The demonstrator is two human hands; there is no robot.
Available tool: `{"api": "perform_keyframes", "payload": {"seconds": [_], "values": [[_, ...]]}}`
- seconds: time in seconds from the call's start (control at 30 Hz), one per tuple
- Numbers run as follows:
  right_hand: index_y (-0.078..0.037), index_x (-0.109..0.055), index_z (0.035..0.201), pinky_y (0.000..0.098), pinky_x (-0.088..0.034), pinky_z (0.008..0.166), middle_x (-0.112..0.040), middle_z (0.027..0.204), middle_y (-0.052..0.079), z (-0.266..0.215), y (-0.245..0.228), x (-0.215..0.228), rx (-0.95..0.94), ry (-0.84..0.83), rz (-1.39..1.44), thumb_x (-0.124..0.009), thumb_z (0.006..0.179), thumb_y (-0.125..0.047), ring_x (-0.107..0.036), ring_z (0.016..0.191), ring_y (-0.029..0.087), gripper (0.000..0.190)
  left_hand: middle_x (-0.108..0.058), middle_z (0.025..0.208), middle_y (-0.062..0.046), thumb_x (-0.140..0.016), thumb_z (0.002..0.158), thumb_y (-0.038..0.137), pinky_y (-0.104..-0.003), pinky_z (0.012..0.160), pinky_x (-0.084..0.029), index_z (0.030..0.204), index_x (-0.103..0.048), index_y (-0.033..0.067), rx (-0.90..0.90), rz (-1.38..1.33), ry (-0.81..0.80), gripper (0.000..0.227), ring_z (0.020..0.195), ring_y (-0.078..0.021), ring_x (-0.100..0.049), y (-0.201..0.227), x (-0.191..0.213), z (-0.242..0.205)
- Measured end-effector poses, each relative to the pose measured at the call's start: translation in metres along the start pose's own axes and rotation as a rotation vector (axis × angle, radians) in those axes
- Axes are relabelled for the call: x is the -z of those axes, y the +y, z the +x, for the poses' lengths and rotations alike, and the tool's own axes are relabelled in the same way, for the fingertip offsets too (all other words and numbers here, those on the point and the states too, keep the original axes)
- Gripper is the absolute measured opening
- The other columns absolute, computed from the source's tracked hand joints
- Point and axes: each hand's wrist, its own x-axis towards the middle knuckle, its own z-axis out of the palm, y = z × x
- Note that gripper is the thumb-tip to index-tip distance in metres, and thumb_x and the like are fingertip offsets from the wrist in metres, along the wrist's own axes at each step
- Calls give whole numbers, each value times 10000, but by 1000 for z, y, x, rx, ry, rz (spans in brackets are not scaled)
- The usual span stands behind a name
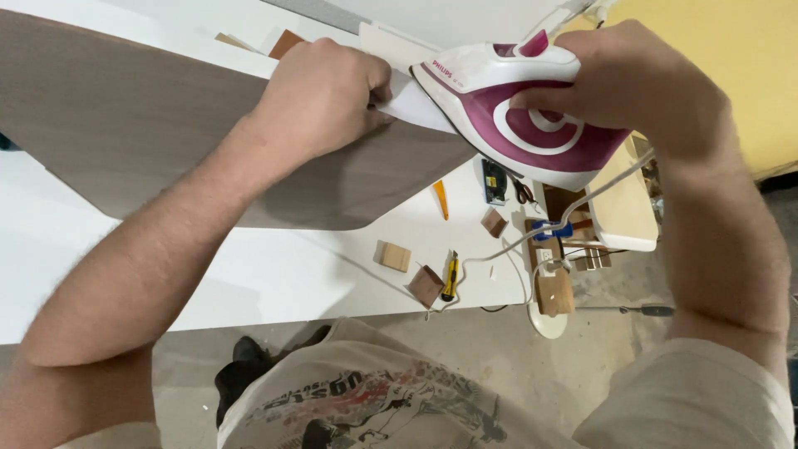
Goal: The person applies a white edge banding strip to the curved edge of a wooden board. They use a small wooden block to press the strip into place and then use a hot iron to smooth and secure it along the edge. The person repeats this process on different sections of the board's edge.
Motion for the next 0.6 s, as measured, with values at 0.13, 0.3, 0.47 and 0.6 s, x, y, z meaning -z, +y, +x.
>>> {"api": "perform_keyframes", "payload": {"seconds": [0.13,0.3,0.47,0.6], "values": [[-148,-693,1063,414,-547,703,-773,952,73,-2,49,-39,25,123,-152,-658,980,-492,-725,782,341,356,-759,803,26,-851,778,401,-439,727,-475,937,-775,218,38,49,1,254,798,-301,-688,-2,6,0],[-41,-725,1035,351,-482,571,-706,764,79,-28,102,-149,-207,422,369,-768,1095,-546,-629,644,222,511,-781,867,32,-854,807,543,-397,685,-495,1056,-814,249,180,47,-60,387,840,-235,-701,15,35,-3],[-47,-565,1272,319,-621,821,-692,1115,80,-24,67,-293,-605,517,1242,-643,1073,-200,-684,956,235,263,-364,599,-21,-638,1072,352,-379,606,-249,726,-316,98,366,-25,-135,537,632,-218,-267,46,57,-2],[-139,-633,1263,178,-417,525,-727,1050,-16,15,29,-412,-718,505,1764,-743,933,-156,-590,690,56,348,-630,1431,-194,-584,938,781,-566,911,-451,1516,-592,44,369,277,-261,937,1256,-461,-576,20,35,4]]}}
